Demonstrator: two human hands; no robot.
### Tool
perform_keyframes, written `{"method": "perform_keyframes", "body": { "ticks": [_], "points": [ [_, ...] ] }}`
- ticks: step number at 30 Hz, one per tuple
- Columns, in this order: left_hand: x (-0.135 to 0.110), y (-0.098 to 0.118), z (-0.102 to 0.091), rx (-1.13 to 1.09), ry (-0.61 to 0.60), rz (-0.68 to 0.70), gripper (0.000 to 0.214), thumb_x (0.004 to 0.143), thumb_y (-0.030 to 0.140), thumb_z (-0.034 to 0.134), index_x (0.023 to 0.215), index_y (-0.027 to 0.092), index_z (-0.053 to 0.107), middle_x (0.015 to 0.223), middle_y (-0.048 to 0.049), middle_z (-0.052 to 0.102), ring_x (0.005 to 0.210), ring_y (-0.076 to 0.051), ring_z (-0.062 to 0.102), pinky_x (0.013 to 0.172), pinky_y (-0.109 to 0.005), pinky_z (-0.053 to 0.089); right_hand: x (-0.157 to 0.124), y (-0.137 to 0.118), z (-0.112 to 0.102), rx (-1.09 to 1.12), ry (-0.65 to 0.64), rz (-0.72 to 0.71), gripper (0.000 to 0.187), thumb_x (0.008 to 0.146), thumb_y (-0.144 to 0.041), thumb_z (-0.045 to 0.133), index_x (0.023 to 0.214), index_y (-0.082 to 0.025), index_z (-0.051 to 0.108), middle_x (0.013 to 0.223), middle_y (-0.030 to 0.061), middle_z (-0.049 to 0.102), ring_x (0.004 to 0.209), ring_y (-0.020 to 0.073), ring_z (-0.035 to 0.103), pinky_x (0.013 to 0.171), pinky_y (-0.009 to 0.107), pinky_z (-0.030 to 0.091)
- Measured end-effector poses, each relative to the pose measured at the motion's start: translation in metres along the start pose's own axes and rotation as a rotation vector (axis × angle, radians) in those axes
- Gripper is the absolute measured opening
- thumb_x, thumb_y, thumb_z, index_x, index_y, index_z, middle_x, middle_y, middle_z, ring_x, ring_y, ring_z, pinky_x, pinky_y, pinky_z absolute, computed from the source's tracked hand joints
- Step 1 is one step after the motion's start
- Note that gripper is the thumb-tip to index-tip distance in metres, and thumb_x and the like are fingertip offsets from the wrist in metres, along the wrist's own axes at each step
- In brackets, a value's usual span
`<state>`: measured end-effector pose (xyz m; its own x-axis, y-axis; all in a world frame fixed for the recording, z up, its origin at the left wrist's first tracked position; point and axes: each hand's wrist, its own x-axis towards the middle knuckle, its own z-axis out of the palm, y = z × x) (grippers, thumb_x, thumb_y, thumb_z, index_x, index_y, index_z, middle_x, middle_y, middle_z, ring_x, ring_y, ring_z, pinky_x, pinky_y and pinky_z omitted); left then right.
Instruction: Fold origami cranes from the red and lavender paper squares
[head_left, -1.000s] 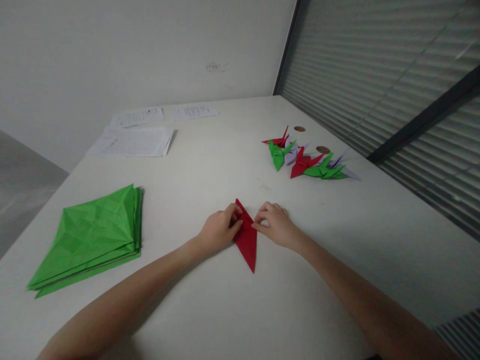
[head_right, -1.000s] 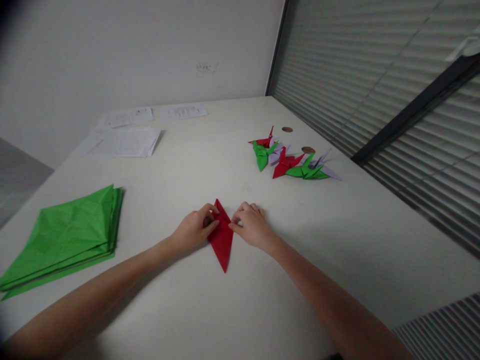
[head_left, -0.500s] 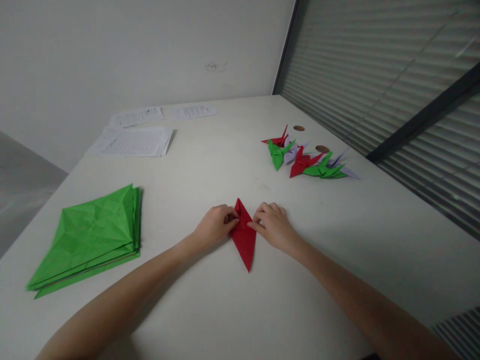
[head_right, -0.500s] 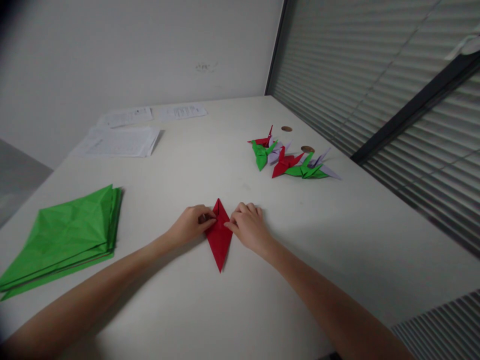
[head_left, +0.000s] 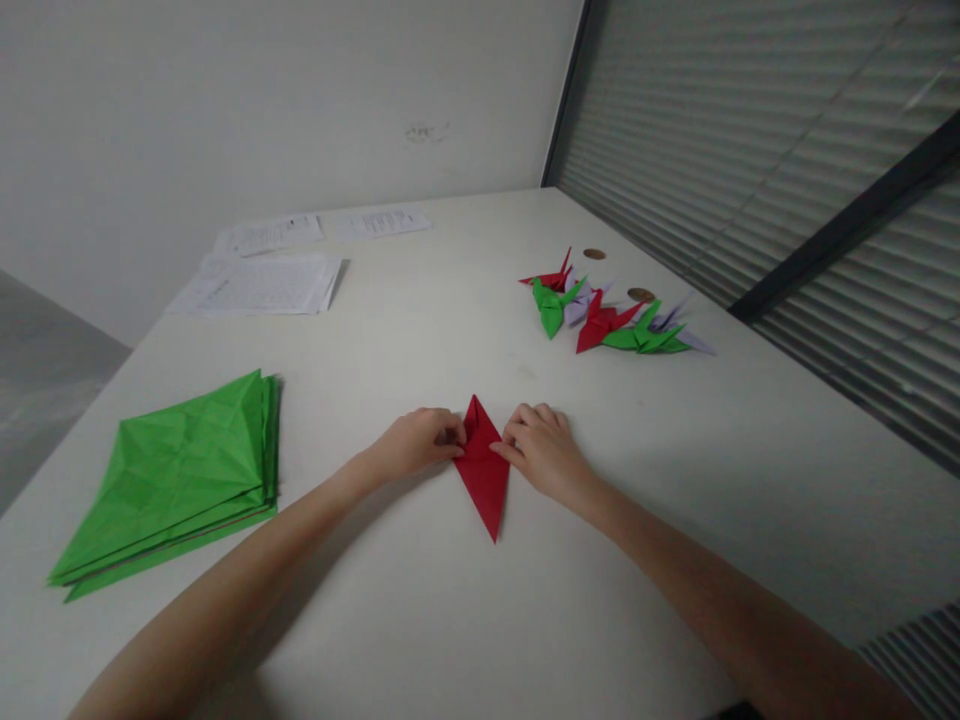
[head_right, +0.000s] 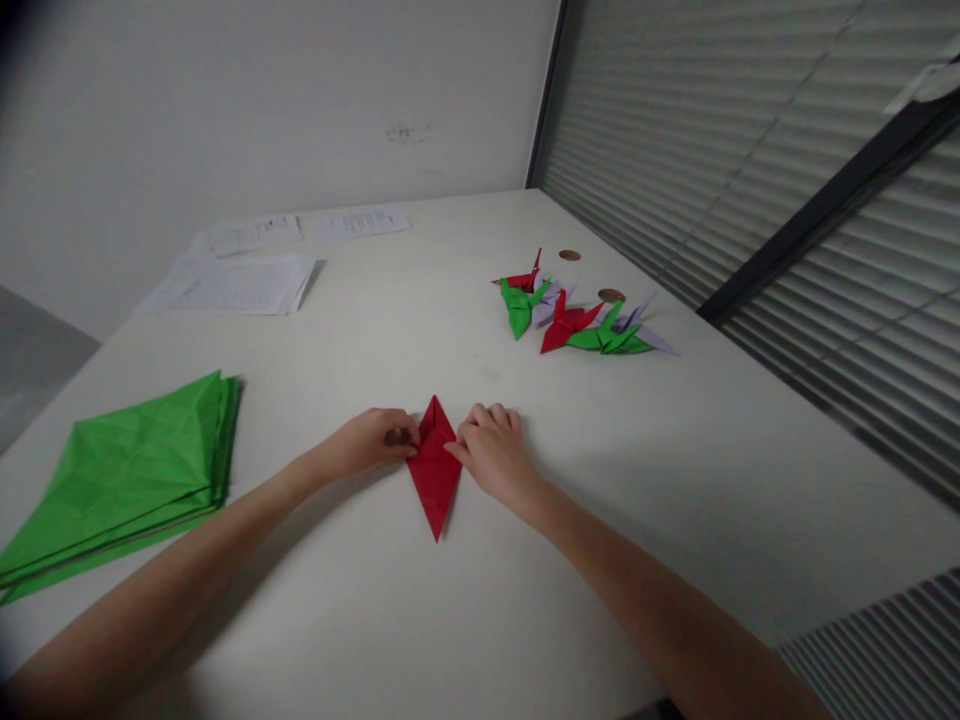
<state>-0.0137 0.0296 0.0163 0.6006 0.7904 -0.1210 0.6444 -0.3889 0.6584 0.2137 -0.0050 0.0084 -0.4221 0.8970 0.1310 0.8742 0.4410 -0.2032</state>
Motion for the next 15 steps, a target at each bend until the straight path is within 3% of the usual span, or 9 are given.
{"method": "perform_keyframes", "body": {
  "ticks": [5, 9, 15],
  "points": [
    [0.0, -0.006, -0.006, -0.018, -0.049, 0.096, 0.015, 0.082, 0.018, 0.059, 0.088, 0.022, 0.072, 0.082, -0.0006, 0.067, 0.069, -0.012, 0.058, 0.065, -0.021, 0.042, 0.0, 0.0, 0.0, 0.002, -0.015, 0.0, 0.036, 0.095, -0.044, 0.051, 0.074, -0.02, 0.066, 0.095, 0.0098, 0.063, 0.089, 0.0254, 0.049, 0.076, 0.04, 0.033],
    [-0.003, 0.0, -0.007, 0.023, -0.052, 0.205, 0.012, 0.08, 0.015, 0.059, 0.081, 0.019, 0.071, 0.084, -0.0008, 0.064, 0.068, -0.01, 0.056, 0.063, -0.02, 0.041, 0.0, 0.0, 0.0, -0.003, -0.023, 0.002, 0.037, 0.096, -0.046, 0.049, 0.075, -0.02, 0.067, 0.094, 0.01, 0.062, 0.09, 0.0259, 0.049, 0.077, 0.04, 0.033],
    [-0.007, 0.016, 0.0, 0.216, 0.046, 0.199, 0.016, 0.088, 0.028, 0.06, 0.077, 0.017, 0.064, 0.082, -0.0016, 0.06, 0.067, -0.011, 0.056, 0.063, -0.023, 0.041, 0.0, 0.0, 0.0, -0.018, -0.024, 0.006, 0.034, 0.095, -0.044, 0.053, 0.077, -0.02, 0.069, 0.094, 0.0105, 0.062, 0.091, 0.0264, 0.05, 0.076, 0.04, 0.033]
  ]
}}
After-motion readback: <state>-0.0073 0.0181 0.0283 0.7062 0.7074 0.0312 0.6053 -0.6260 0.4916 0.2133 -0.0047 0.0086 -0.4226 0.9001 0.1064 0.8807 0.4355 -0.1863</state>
